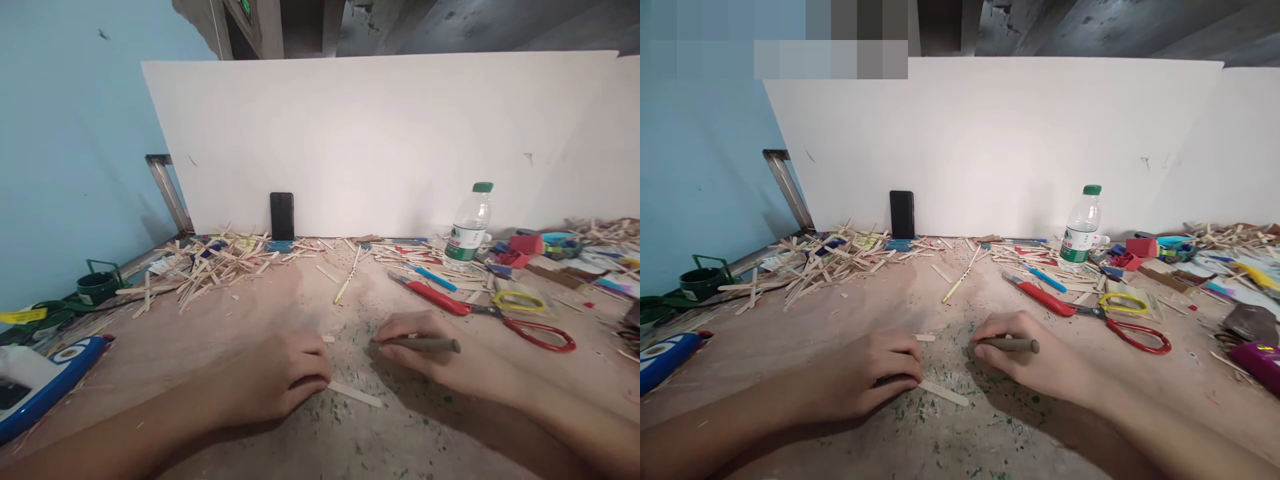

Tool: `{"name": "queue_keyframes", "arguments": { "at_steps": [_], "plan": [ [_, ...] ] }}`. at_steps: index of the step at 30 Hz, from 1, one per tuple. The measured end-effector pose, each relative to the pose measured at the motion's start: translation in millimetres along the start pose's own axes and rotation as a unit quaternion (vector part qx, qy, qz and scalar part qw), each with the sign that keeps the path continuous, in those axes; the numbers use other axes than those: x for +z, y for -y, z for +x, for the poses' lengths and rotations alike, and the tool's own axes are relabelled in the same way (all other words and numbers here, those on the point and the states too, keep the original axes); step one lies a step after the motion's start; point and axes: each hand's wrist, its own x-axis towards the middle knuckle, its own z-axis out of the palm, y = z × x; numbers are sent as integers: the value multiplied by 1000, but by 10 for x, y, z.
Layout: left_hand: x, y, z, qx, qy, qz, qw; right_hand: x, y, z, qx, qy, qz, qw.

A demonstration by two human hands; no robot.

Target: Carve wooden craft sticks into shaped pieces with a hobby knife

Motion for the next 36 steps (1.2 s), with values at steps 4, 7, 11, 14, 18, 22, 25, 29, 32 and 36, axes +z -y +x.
{"name": "queue_keyframes", "arguments": {
  "at_steps": [4, 7, 11, 14, 18, 22, 25, 29, 32, 36],
  "plan": [
    [24, -27, 7, 30, -11, 9, 999, -9, 89, 27, -10, 10, 4, 1000],
    [26, -12, 15, 44, -10, 16, 999, 1, 92, 14, -19, 16, 10, 1000],
    [22, 0, 18, 48, -6, 23, 999, 47, 73, -21, -36, 7, 29, 999],
    [30, -5, 14, 45, -5, 29, 999, 73, 55, -32, -49, 5, 46, 998],
    [53, -14, 16, 46, -8, 36, 998, 77, 26, -15, -64, 6, 62, 996],
    [68, -21, 20, 50, -8, 43, 998, 73, 29, -10, -72, 9, 73, 995],
    [70, -21, 17, 53, -7, 49, 997, 85, 56, -31, -72, 2, 76, 995],
    [72, -7, 8, 57, -5, 58, 997, 111, 77, -50, -65, -9, 77, 995],
    [72, -4, 3, 60, 0, 67, 996, 126, 70, -43, -60, -12, 86, 994],
    [66, -15, 8, 65, 2, 80, 995, 154, 67, -49, -51, -3, 111, 992]
  ]
}}
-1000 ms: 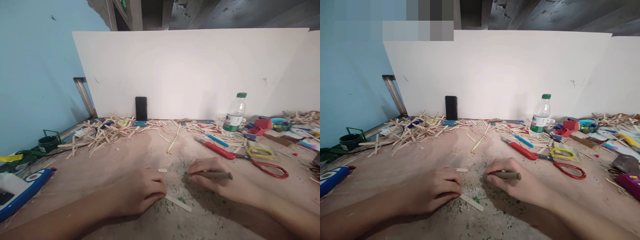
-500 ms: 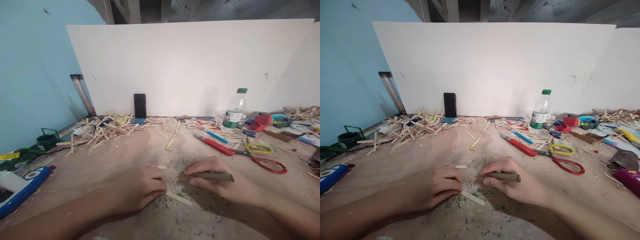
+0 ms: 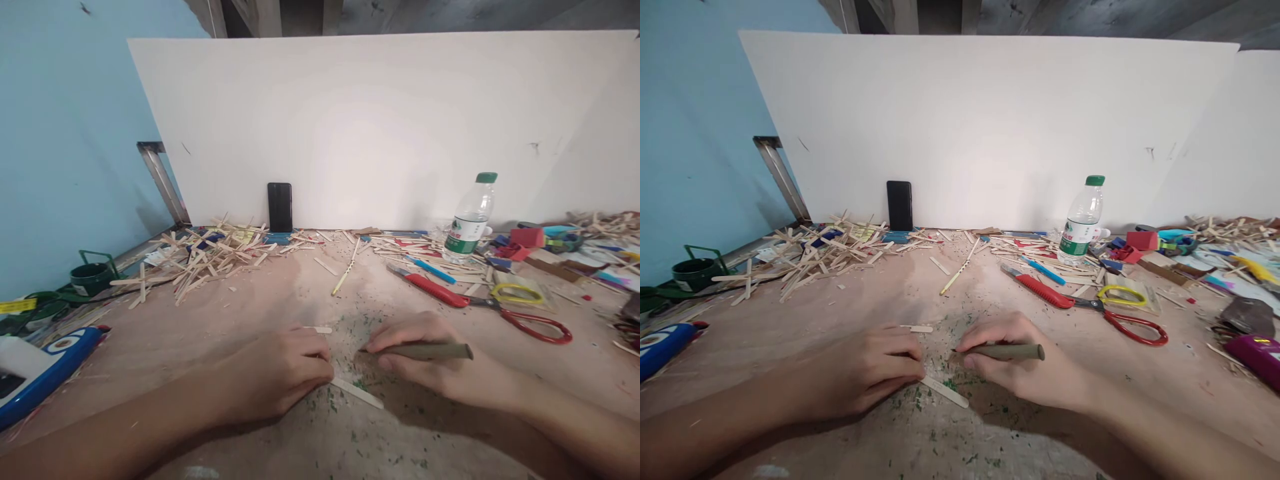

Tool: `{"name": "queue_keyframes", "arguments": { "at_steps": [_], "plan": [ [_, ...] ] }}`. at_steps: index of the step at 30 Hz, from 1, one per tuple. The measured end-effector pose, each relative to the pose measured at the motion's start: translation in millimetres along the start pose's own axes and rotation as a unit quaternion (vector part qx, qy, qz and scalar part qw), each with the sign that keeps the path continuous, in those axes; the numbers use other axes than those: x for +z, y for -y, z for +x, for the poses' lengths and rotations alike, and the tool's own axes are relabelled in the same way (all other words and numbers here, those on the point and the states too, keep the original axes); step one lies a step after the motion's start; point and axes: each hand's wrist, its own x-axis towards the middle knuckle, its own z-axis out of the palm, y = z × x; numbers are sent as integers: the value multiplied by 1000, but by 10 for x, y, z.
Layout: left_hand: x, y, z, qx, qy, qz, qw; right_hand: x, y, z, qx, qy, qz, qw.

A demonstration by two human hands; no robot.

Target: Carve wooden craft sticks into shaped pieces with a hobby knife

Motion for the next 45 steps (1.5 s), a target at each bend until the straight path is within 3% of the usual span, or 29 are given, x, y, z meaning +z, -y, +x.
{"name": "queue_keyframes", "arguments": {
  "at_steps": [11, 27, 45],
  "plan": [
    [-42, 6, 6, 5, 16, 7, 1000, 100, -45, 18, 74, 60, 94, 991],
    [-63, 8, 22, 38, 10, 21, 999, 206, -85, 52, 133, 71, 126, 981],
    [-37, 9, 0, 34, 1, 57, 998, 195, -96, 59, 113, 84, 127, 982]
  ]
}}
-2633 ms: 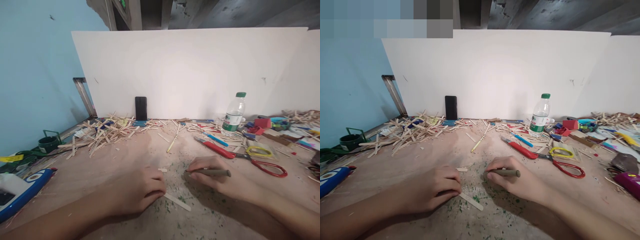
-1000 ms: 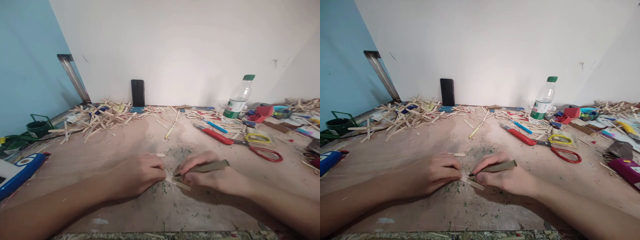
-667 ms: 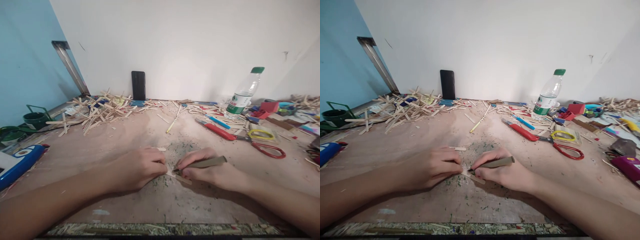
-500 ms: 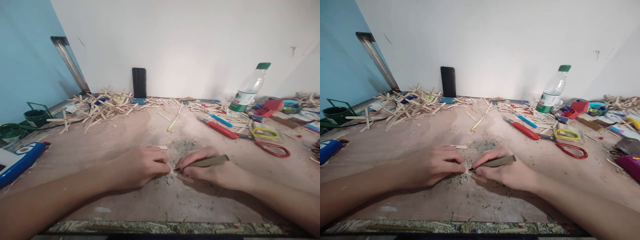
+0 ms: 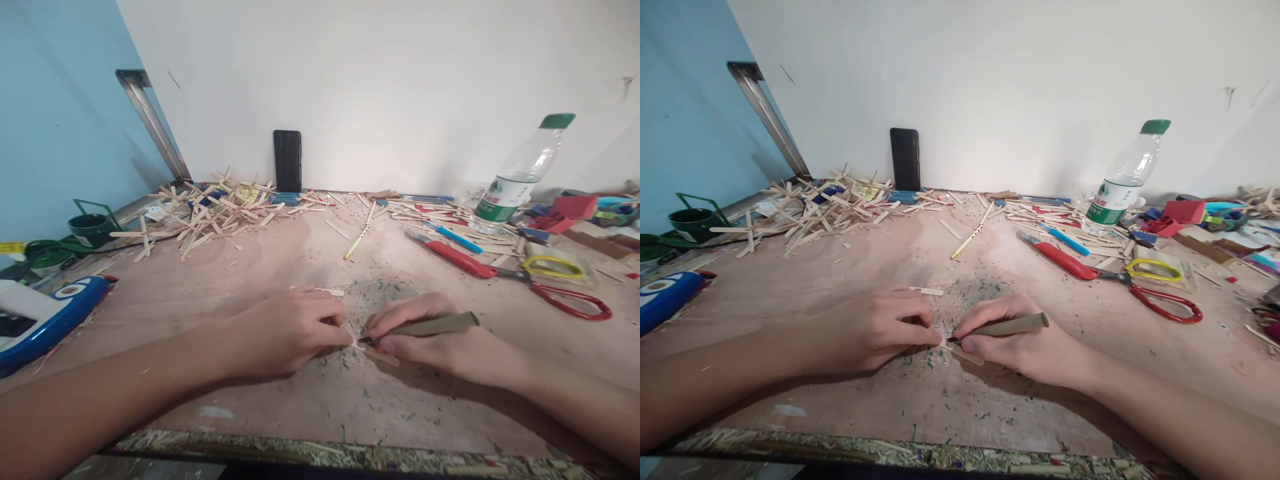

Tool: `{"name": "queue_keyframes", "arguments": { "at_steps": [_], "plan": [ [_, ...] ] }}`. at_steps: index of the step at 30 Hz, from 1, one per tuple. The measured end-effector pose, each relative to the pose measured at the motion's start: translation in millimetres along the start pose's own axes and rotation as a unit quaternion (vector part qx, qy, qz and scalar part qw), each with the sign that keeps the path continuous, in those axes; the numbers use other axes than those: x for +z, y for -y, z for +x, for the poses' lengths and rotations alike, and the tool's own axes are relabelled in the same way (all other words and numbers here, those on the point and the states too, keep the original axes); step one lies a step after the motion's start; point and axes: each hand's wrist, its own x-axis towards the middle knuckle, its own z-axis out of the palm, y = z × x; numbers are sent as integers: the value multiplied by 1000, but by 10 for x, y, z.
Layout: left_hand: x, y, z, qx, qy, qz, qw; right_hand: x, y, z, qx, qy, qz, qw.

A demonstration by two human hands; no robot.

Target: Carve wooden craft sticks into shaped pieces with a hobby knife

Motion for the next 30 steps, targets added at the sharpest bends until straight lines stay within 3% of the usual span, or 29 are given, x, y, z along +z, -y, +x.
{"name": "queue_keyframes", "arguments": {
  "at_steps": [9, 19, 30],
  "plan": [
    [6, -7, 7, 10, -22, 3, 1000, 13, 51, 15, -23, 4, -17, 1000],
    [-81, -127, 30, 17, 0, 8, 1000, 30, 110, -2, -47, 9, -41, 998],
    [-104, -180, 58, 12, 26, 42, 999, 47, 21, -22, -60, -8, -64, 996]
  ]
}}
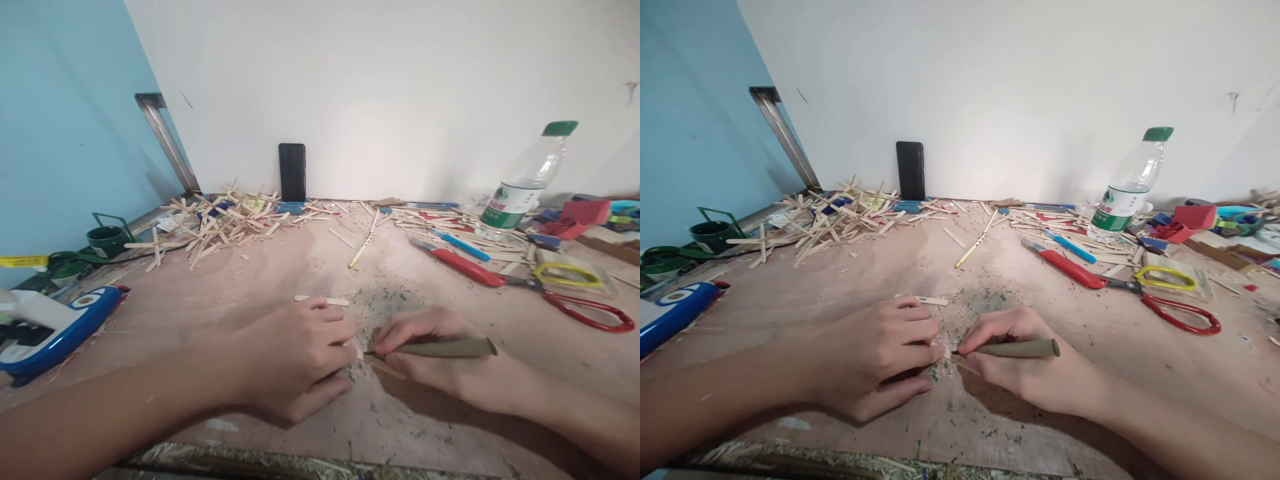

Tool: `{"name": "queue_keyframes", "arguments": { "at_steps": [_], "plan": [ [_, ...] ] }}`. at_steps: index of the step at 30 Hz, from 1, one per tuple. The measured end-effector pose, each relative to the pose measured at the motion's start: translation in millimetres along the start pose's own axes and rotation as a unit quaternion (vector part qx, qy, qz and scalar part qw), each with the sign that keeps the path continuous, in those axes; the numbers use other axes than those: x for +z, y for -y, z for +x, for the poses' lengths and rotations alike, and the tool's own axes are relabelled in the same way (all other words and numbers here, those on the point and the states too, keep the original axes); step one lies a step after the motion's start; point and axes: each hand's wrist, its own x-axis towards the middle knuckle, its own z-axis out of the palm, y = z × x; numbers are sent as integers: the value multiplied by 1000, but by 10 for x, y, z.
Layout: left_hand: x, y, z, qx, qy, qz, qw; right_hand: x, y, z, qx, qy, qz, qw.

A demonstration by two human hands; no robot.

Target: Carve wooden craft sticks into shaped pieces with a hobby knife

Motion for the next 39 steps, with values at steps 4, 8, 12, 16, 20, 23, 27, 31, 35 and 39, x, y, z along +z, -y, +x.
{"name": "queue_keyframes", "arguments": {
  "at_steps": [4, 8, 12, 16, 20, 23, 27, 31, 35, 39],
  "plan": [
    [-6, 0, -2, -5, 0, -1, 1000, -7, 14, 17, 3, -1, -3, 1000],
    [-14, 10, 1, 1, 0, -1, 1000, -11, 43, 6, 6, -3, -3, 1000],
    [-27, 11, -3, -1, 7, -6, 1000, -9, 68, -20, 11, -5, -4, 1000],
    [-22, 7, -5, 0, 6, -6, 1000, -15, 86, -23, 17, 1, -3, 1000],
    [-22, 12, -2, 3, 5, -2, 1000, -20, 100, 0, 25, 6, 5, 1000],
    [-28, 18, -3, 5, 1, 0, 1000, -21, 109, 8, 30, 8, 15, 999],
    [-27, 22, -5, 6, -1, 6, 1000, -26, 113, 5, 41, 9, 31, 999],
    [-24, 13, 1, 11, 4, 4, 1000, -29, 97, 5, 49, 9, 50, 998],
    [-24, -4, 5, 8, 8, 7, 1000, -23, 97, 12, 48, 10, 56, 997],
    [-22, -5, 0, 9, 8, 12, 1000, -18, 126, 18, 40, 8, 51, 998]
  ]
}}
